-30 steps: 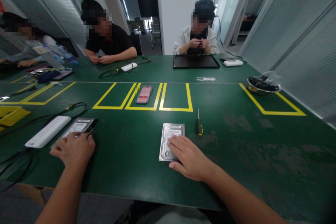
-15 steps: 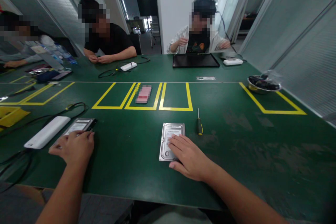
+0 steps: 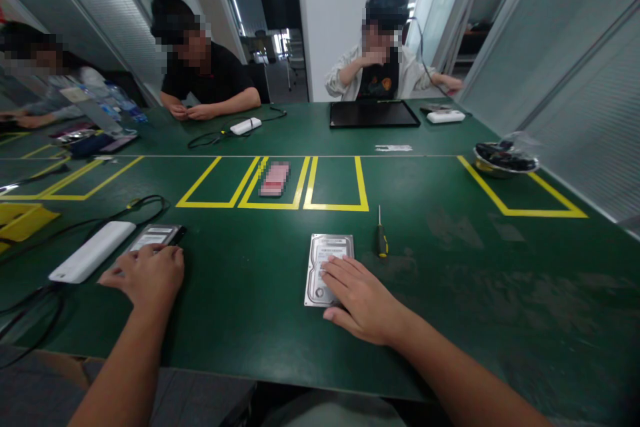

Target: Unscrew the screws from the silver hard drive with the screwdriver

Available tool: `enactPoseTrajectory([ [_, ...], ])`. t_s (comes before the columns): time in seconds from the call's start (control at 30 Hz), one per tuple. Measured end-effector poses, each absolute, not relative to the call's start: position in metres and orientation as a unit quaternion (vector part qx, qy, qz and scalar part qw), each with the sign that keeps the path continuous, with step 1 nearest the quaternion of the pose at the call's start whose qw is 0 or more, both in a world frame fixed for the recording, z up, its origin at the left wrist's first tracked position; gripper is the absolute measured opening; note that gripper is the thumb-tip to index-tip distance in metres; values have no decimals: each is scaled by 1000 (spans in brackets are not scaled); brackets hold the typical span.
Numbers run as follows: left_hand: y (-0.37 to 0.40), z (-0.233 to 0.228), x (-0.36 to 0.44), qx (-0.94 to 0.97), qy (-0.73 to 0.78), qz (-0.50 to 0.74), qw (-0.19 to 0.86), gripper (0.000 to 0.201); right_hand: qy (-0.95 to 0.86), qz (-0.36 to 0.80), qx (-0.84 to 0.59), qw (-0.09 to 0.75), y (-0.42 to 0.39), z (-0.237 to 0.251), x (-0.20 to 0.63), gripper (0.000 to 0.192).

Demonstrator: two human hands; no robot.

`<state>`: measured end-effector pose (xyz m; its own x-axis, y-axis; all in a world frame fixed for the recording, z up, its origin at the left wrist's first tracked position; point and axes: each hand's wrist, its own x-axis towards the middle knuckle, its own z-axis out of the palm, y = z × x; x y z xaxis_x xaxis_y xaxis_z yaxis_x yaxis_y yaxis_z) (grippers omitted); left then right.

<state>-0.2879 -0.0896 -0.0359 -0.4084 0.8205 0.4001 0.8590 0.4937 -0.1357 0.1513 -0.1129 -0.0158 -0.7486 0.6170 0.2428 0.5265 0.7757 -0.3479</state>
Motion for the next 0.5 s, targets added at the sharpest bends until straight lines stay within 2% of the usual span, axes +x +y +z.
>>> enactPoseTrajectory([
  [0.13,-90,-36,-283,-496,-827,-33,263,46,-927,129,-310,170,-113,-16,152,59],
  [0.33,-89,-36,-275,-470,-836,-20,282,53,-927,127,-309,172,-113,-16,152,60],
  [0.5,-90,-32,-271,-492,-834,-36,247,54,-927,127,-306,176,-112,-16,152,59],
])
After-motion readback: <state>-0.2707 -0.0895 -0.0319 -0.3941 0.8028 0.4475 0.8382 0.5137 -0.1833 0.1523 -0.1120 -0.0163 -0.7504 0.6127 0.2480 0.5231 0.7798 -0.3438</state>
